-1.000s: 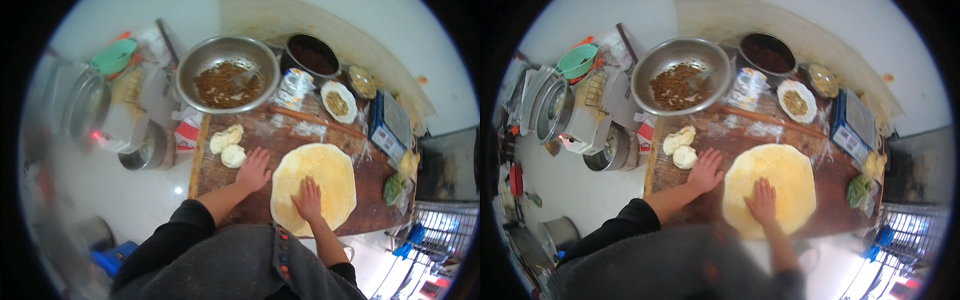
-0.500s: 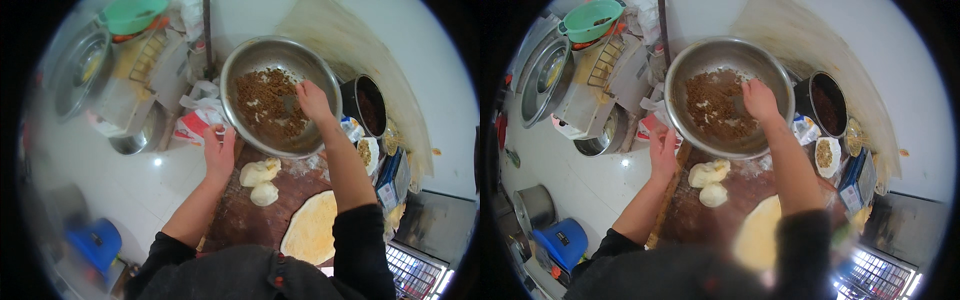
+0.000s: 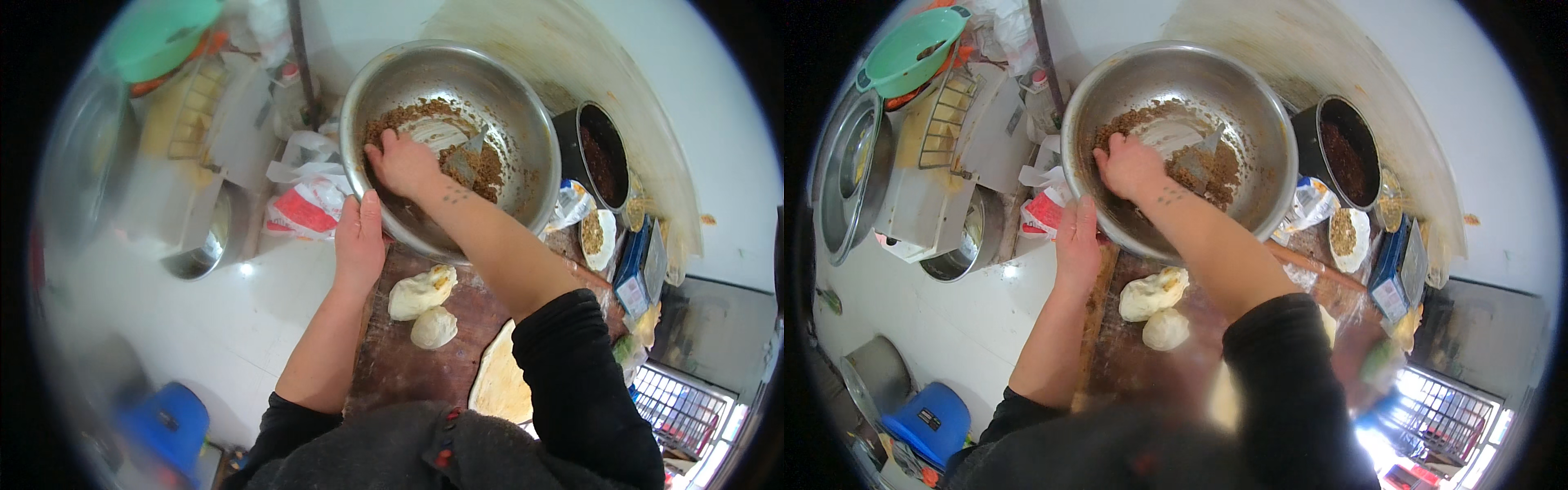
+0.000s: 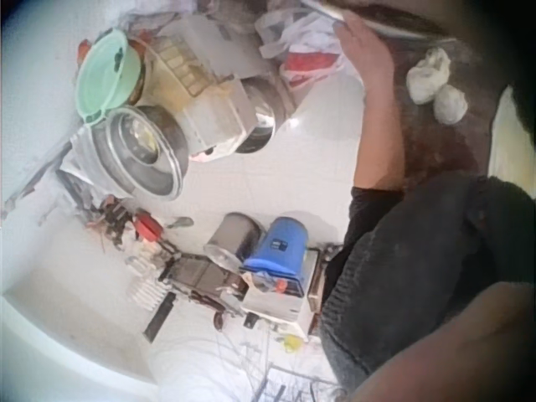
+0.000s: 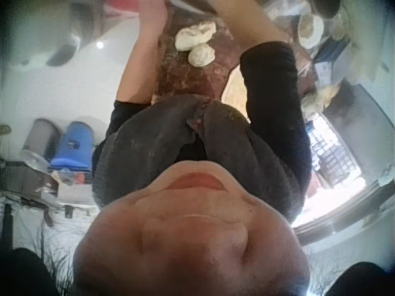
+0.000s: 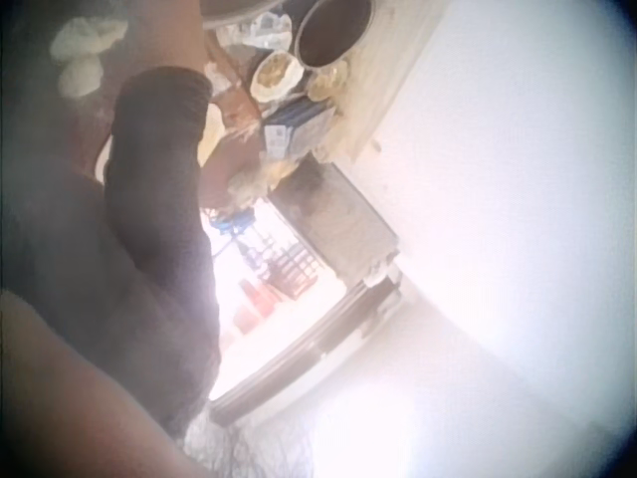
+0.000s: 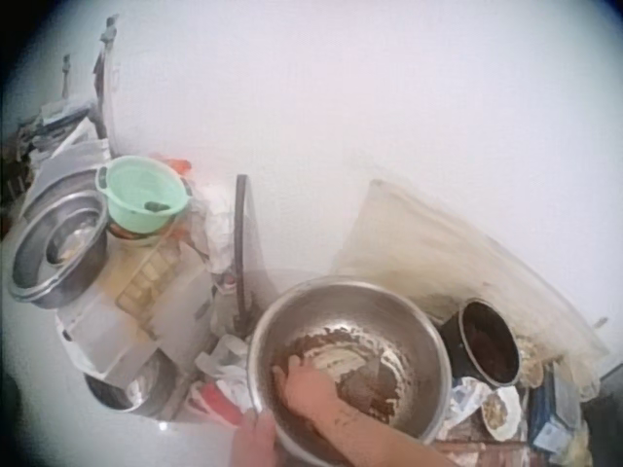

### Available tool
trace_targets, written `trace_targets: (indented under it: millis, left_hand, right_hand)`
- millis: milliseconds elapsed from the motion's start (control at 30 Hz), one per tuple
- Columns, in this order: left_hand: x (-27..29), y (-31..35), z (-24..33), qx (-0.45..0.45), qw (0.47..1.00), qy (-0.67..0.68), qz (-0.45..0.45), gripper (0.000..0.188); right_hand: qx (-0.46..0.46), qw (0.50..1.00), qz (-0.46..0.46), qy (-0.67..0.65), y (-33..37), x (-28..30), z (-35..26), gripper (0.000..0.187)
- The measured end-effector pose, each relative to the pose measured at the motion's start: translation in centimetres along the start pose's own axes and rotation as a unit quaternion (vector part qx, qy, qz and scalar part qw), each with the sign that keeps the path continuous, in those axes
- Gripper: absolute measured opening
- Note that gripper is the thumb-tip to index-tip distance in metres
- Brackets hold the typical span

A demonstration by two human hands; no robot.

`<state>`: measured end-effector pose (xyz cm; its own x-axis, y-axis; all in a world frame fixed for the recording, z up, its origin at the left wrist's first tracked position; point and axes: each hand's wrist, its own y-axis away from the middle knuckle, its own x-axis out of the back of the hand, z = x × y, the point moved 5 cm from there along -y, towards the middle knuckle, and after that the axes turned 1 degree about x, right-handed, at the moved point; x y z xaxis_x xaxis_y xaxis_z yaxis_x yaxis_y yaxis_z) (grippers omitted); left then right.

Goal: The person spreads a reddish spice mixture over a large flattened dough, then adds a brown crumbly mixture, seeds, and chopped green herbs. The person folds the dough edges inward to enclose the fillings.

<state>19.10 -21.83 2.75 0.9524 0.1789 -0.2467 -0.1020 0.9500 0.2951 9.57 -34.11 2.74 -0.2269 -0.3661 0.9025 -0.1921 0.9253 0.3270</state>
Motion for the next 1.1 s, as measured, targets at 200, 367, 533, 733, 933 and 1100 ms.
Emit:
trace_targets:
  millis: [200,367,533,733,933,1100]
  left_hand:
    - [-0.1,-0.2,0.5,-0.004,1.000,-0.021,-0.008,0.033]
    - [-0.7,0.5,0.6,0.044,0.999,-0.003,0.016,0.038]
    - [-0.7,3.4,-1.1,0.062,0.996,0.021,0.068,0.038]
    - [-4.1,11.5,-2.2,-0.169,0.969,-0.164,-0.076,0.025]
    - [-9.7,22.2,-7.0,-0.331,0.814,-0.365,-0.308,0.020]
    - [-10.9,22.7,-10.7,-0.398,0.721,-0.485,-0.293,0.032]
  right_hand:
    - [-0.027,0.930,-0.098,-0.352,1.5,-1.2,1.7,0.052]
    - [-0.177,0.694,-0.071,-0.694,3.2,1.2,6.3,0.032]
    - [-0.058,0.540,-0.069,-0.837,6.4,4.9,8.3,0.026]
    - [0.012,0.545,-0.043,-0.837,19.7,7.1,14.8,0.031]
    - [-0.196,0.759,-0.015,-0.621,36.2,0.0,25.1,0.022]
    - [-0.203,0.559,0.025,-0.804,41.8,-5.4,28.4,0.025]
